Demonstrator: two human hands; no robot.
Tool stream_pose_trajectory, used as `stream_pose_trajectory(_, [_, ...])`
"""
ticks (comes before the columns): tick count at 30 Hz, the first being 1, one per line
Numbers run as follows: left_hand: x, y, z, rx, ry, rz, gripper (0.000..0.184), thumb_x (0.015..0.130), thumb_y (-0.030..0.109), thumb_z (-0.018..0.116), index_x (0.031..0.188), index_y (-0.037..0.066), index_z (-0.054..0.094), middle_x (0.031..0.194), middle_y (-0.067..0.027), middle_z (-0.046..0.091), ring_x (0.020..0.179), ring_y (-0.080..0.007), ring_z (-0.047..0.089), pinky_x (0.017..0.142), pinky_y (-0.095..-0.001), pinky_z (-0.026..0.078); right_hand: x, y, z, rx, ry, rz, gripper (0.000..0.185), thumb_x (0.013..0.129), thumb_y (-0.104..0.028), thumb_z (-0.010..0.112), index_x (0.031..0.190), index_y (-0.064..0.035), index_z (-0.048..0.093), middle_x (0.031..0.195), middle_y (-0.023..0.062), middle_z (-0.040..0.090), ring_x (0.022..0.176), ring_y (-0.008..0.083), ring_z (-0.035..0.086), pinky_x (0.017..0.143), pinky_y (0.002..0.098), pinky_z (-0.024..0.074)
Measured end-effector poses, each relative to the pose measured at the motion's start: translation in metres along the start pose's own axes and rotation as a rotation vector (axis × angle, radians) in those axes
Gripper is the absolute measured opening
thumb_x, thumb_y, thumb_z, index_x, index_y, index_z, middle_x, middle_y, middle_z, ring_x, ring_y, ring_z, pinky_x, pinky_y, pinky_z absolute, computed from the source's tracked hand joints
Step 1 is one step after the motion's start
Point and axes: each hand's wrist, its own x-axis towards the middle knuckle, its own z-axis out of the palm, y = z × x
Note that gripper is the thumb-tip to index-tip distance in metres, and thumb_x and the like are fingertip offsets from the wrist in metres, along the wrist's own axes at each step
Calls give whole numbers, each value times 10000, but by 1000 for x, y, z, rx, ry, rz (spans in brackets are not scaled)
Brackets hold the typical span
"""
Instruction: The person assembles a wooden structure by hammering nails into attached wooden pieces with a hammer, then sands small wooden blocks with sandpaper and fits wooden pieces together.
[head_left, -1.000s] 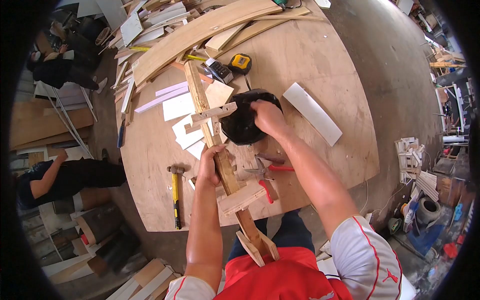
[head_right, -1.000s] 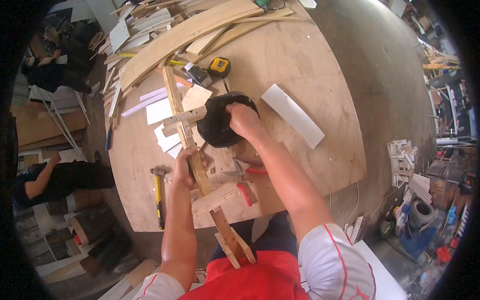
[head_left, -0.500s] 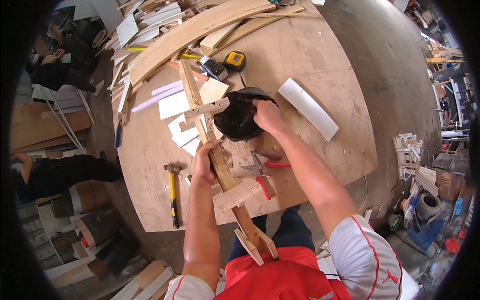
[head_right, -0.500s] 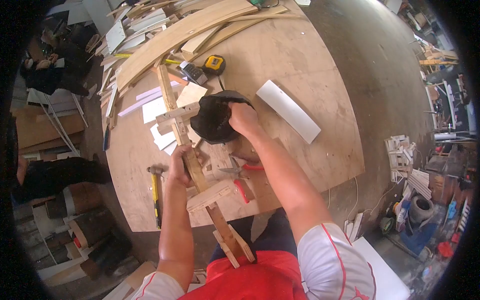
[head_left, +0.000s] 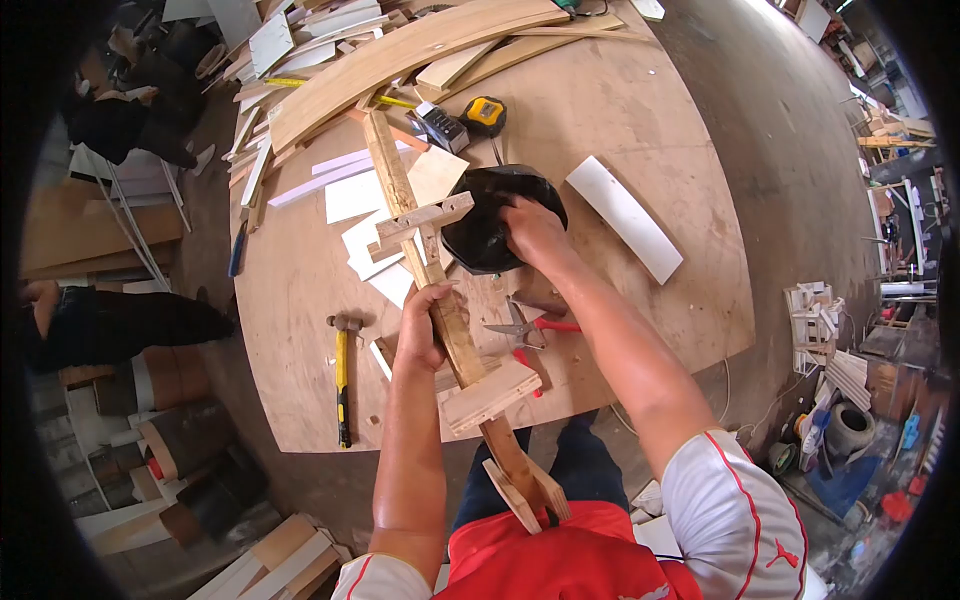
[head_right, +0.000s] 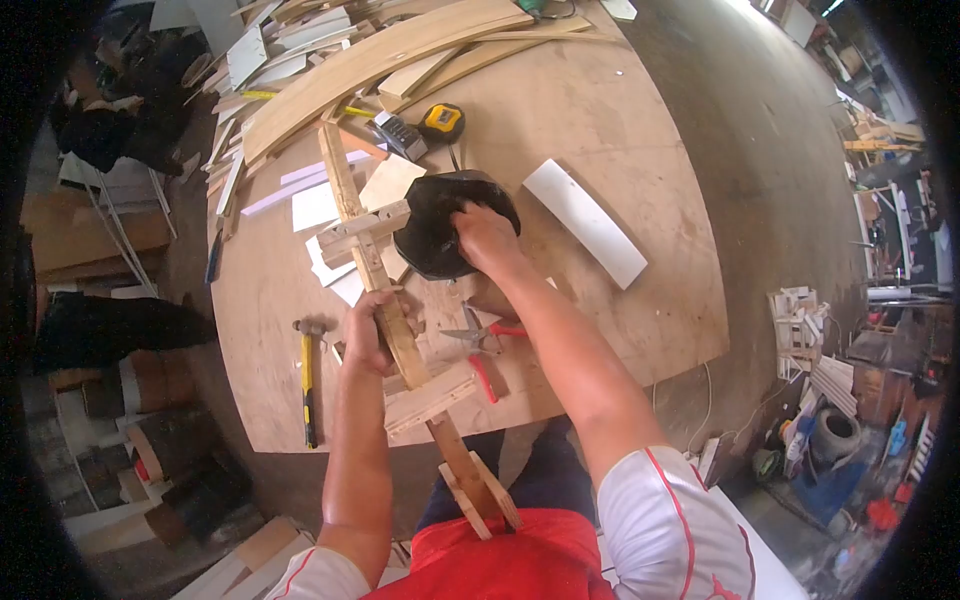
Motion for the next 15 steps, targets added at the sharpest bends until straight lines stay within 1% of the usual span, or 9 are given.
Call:
stream_pose_trajectory(3, [3, -5, -11, -3, -25, -5, 301, 871, 112, 640, 1143, 60, 520, 824, -118, 629, 677, -240, 627, 586, -371, 550, 12, -5, 9, -130, -119, 106, 130, 768, -53, 655, 849, -57, 757, 927, 172, 747, 924, 392, 725, 842, 448, 582])
stream_pose_trajectory(6, [-1, -6, -10, -5, -18, -8, 305, 867, 111, 641, 1144, 55, 526, 838, -120, 631, 677, -244, 626, 590, -371, 550, 21, -3, 3, -48, -225, 156, 112, 795, -86, 656, 808, -54, 763, 939, 175, 750, 930, 363, 736, 801, 449, 592])
stream_pose_trajectory(9, [-9, -7, -7, 8, 2, -1, 312, 863, 110, 640, 1149, 48, 531, 844, -116, 624, 675, -245, 624, 597, -370, 547, 26, 5, 0, -209, -330, 23, 140, 842, -108, 634, 861, -47, 758, 958, 203, 742, 956, 367, 734, 787, 472, 591])
stream_pose_trajectory(12, [-10, -12, -8, -4, -9, 8, 322, 863, 106, 640, 1159, 47, 530, 837, -107, 610, 669, -238, 615, 602, -367, 542, 18, 10, -9, -86, -285, 45, 160, 878, -112, 613, 910, -42, 753, 980, 226, 734, 974, 388, 726, 809, 489, 585])
stream_pose_trajectory(14, [-16, -14, -4, -2, -24, 29, 327, 862, 104, 642, 1165, 50, 529, 824, -97, 598, 660, -232, 605, 601, -365, 539, 16, 13, -3, -39, -270, 106, 167, 892, -103, 606, 963, -28, 738, 988, 238, 729, 995, 391, 717, 822, 503, 578])
stream_pose_trajectory(15, [-13, -19, -7, 15, -28, 31, 311, 865, 154, 631, 1148, 52, 550, 827, -95, 606, 669, -241, 611, 603, -378, 539, 15, 12, -4, -16, -260, 138, 175, 899, -98, 603, 990, -21, 730, 991, 244, 726, 1006, 392, 713, 828, 510, 575])
